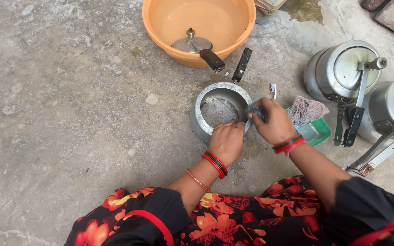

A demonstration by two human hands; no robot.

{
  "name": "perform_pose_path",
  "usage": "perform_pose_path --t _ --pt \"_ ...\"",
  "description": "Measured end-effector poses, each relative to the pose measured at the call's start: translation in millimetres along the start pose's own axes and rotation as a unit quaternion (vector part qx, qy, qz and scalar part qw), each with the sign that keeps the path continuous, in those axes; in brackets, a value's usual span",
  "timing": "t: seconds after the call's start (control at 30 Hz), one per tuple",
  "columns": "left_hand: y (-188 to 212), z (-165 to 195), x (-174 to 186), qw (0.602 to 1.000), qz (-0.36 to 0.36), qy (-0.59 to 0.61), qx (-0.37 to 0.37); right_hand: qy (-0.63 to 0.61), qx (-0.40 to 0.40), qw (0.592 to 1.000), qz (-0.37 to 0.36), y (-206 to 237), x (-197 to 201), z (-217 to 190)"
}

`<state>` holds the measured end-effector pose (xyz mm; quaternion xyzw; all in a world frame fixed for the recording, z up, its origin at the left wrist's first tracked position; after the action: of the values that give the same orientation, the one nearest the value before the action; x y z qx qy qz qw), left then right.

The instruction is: The person sits on the ground and scrubs the inside of an aluminum pressure cooker with a steel wool pad, scrapes the rim with a spoon, then scrubs the outside and the lid and places the pot into a water-filled basin.

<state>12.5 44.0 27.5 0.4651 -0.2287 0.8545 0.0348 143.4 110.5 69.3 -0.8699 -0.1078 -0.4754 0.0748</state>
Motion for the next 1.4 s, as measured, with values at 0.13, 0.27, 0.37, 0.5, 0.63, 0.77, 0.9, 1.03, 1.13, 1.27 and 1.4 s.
perform_pose_path --t 0.13,0.27,0.37,0.5,0.63,0.77,0.9,1.03,1.13,1.27,1.4 --pt "-1.2 2.7 0.7 1.0 0.007 0.007 -0.002 -0.007 -0.015 0.999 -0.027 20.3 -4.0 -0.4" --pt "-3.5 1.3 6.2 0.998 -0.045 0.031 0.011 -0.017 -0.005 0.999 0.044 -1.4 1.3 -6.4" --pt "-1.5 -9.2 16.6 0.993 -0.118 0.023 0.01 -0.015 0.034 0.998 0.043 -10.5 3.1 -11.8" --pt "-0.7 -8.8 17.7 0.987 -0.132 0.064 0.062 -0.022 0.042 0.998 -0.044 16.3 -3.4 -9.7" --pt "0.7 0.3 5.4 0.985 -0.096 0.062 0.132 -0.023 0.056 0.998 -0.032 26.4 -9.0 -11.9" --pt "-0.1 -1.9 1.3 0.985 -0.095 0.055 0.13 -0.024 0.058 0.998 0.016 -3.0 -13.4 -19.8" --pt "-1.6 -12.8 11.6 0.992 -0.083 0.029 0.095 -0.026 0.064 0.998 0.013 -0.6 -13.1 -22.3" --pt "-0.4 -14.2 16.3 0.991 -0.054 0.041 0.112 -0.028 0.085 0.995 -0.043 27.1 -14.9 -16.8" --pt "-1.9 -10.3 15.6 0.993 -0.052 0.029 0.106 -0.019 0.03 0.999 -0.031 20.8 -18.2 -8.7" --pt "-2.9 -17.4 22.7 0.993 -0.042 0.023 0.109 -0.037 0.074 0.995 0.047 -5.8 -19.3 -18.7" --pt "1.4 -22.5 23.8 0.988 -0.054 0.041 0.141 -0.038 0.093 0.994 0.047 5.1 -17.1 -22.6"
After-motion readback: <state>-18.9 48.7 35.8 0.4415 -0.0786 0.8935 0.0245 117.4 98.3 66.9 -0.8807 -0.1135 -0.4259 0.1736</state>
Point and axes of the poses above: each hand's wrist, its own y-axis away from the middle knuckle, its own x-axis out of the back of the hand, z = x × y, the point moved 5 cm from there along -y, towards the middle knuckle, and after that the axes turned 6 degrees about -x, right-handed, at the moved point
